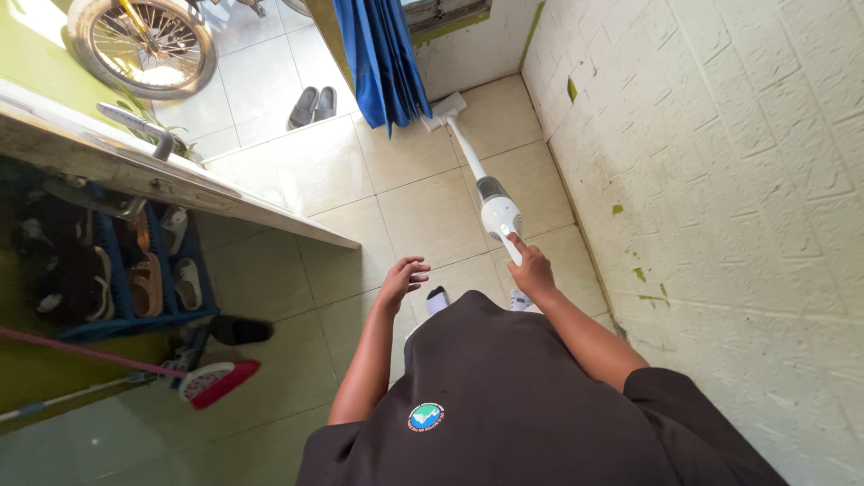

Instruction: The person vacuums the tiled floor using a white handheld cordless vacuum, moving through a hallway past a shoe rack and into a kitchen area.

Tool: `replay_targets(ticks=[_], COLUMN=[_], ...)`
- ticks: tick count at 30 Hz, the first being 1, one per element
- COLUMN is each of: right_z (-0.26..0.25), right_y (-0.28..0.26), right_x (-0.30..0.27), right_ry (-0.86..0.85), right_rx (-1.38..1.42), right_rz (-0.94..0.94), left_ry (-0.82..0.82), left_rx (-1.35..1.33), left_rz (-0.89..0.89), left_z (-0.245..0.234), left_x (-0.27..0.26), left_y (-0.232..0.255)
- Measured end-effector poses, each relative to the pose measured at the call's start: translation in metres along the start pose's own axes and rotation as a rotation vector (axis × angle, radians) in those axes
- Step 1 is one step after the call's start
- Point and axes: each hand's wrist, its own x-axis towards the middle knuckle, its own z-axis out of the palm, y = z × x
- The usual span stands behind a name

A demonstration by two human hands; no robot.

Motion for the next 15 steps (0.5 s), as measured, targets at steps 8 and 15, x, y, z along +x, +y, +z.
replay_targets(ticks=[8,15], right_z=[-0.057,-0.083], right_y=[0.069,0.132], right_x=[-0.004,-0.015], right_ry=[0.066,0.174], right_rx=[-0.098,-0.104], right_rz=[-0.007,0.061], left_ry=[-0.051,-0.088], left_rx=[0.077,0.149], left_rz=[0.011,0.037], left_z=[0.06,0.111], left_x=[0.023,0.028], left_y=[0.021,0.04])
